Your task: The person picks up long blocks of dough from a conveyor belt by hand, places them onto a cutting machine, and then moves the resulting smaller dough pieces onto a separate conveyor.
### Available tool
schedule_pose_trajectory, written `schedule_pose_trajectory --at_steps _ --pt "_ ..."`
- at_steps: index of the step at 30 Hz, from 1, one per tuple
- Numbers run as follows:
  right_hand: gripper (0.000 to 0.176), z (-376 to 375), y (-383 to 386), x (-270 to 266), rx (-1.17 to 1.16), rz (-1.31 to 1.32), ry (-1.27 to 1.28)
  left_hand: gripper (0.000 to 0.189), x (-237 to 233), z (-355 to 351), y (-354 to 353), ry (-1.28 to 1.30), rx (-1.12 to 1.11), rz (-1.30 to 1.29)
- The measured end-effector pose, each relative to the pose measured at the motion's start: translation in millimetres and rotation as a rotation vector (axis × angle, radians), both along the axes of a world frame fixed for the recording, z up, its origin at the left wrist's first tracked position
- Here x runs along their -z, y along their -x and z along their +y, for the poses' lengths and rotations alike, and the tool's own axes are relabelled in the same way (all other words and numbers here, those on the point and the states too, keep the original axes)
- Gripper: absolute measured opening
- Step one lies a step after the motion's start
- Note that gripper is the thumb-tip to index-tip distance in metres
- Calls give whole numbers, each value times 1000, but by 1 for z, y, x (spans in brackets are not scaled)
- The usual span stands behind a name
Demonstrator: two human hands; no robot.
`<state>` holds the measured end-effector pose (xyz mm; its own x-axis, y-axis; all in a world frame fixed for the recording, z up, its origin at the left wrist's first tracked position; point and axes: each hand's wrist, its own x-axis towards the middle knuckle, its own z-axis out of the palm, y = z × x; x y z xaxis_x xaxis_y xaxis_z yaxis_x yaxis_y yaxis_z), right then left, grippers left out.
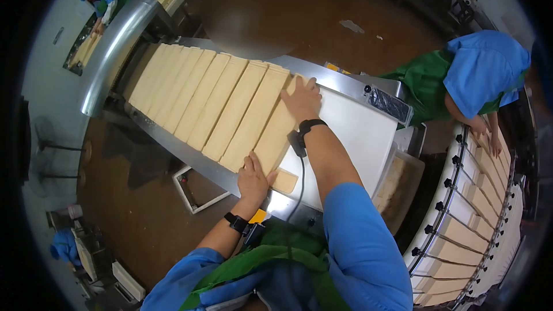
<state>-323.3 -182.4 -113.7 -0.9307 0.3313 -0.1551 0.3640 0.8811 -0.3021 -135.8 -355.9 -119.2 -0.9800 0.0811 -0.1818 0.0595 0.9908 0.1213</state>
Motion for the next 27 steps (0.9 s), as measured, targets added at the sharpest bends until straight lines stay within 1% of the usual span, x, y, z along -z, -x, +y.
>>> schedule_pose_trajectory --at_steps 2,3,5,8,9,10,11,12,14,16,18,20,21,24,27 --pt "73 7 -5 -26 104 -125 86 87 -5 0 0 -44 -12 -2" --pt "77 16 -9 -22 178 -118 82 88 -1 -1 0 -90 31 56" --pt "82 40 -30 -31 322 -141 123 89 9 -4 -2 -188 124 166" --pt "88 88 -67 -38 519 -130 184 95 -17 4 16 -530 273 -138" --pt "90 105 -82 -42 586 -119 212 96 -20 10 16 -560 246 -237" --pt "91 117 -96 -36 599 -13 178 97 -23 19 17 -586 228 -339" --pt "92 130 -110 -19 627 95 139 99 -25 31 18 -604 227 -446" --pt "93 146 -126 -5 665 203 88 96 -23 45 17 -504 214 -385" --pt "90 164 -145 14 668 208 -183 90 -14 74 9 -329 214 -245" --pt "89 176 -177 -25 848 199 198 84 -40 94 5 -379 227 -289" --pt "91 199 -213 -26 965 263 290 79 -43 113 -9 -501 324 -174" --pt "89 226 -256 -24 1018 448 344 76 -50 141 -26 -609 384 -117" --pt "83 238 -279 -26 1031 569 226 75 -52 158 -35 -661 397 -83" --pt "81 281 -354 -76 1130 733 213 73 -59 210 -66 -819 622 35" --pt "81 340 -412 -92 1215 797 100 73 -92 267 -101 -888 833 85"
